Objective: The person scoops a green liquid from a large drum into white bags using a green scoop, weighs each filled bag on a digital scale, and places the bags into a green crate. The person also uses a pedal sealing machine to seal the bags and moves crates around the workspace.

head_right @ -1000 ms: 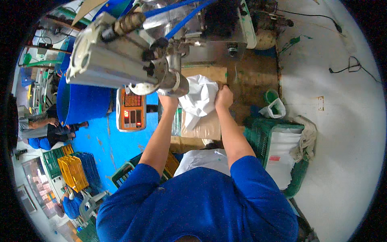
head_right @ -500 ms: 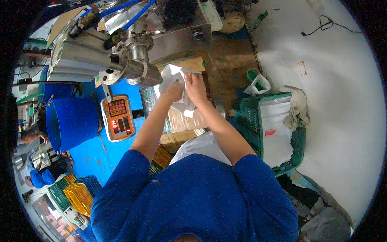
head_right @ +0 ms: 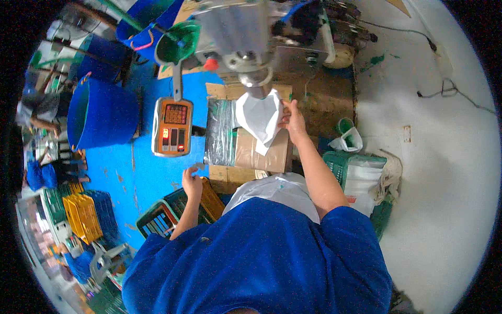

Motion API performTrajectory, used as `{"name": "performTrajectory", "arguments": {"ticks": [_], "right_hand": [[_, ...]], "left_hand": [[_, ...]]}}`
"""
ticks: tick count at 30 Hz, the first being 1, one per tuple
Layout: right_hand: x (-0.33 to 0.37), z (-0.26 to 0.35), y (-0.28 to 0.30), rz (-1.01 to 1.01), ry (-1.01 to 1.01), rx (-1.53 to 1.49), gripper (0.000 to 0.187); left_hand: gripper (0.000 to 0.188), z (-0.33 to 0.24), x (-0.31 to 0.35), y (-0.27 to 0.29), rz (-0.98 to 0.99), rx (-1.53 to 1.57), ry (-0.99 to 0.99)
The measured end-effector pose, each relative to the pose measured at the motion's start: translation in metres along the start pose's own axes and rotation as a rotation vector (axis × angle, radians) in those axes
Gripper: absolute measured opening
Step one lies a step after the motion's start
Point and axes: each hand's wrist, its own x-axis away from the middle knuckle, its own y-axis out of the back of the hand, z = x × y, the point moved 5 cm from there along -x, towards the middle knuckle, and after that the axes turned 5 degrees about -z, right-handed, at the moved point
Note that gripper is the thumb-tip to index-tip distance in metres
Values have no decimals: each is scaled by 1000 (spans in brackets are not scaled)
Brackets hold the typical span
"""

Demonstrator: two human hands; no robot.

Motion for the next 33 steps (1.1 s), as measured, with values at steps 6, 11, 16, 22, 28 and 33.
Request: {"name": "performTrajectory", "arguments": {"ticks": [6, 11, 16, 22, 28, 33], "right_hand": [[-2, -5, 5, 100, 39, -51, 61], [-5, -7, 12, 147, 12, -107, 62], [-4, -2, 45, 22, -1, -18, 57], [2, -38, 127, -119, -39, 359, 51], [49, -110, 171, -88, -417, 814, 42], [88, -145, 151, -8, -535, 1045, 38]], "left_hand": [[44, 115, 139, 40, -179, -372, 517], [70, 150, 208, 59, -279, -689, 936], [63, 189, 225, 52, -224, -697, 1044], [57, 234, 218, 53, -224, -636, 1002], [60, 282, 197, 84, -315, -666, 981], [59, 343, 191, 121, -316, -623, 994]]}}
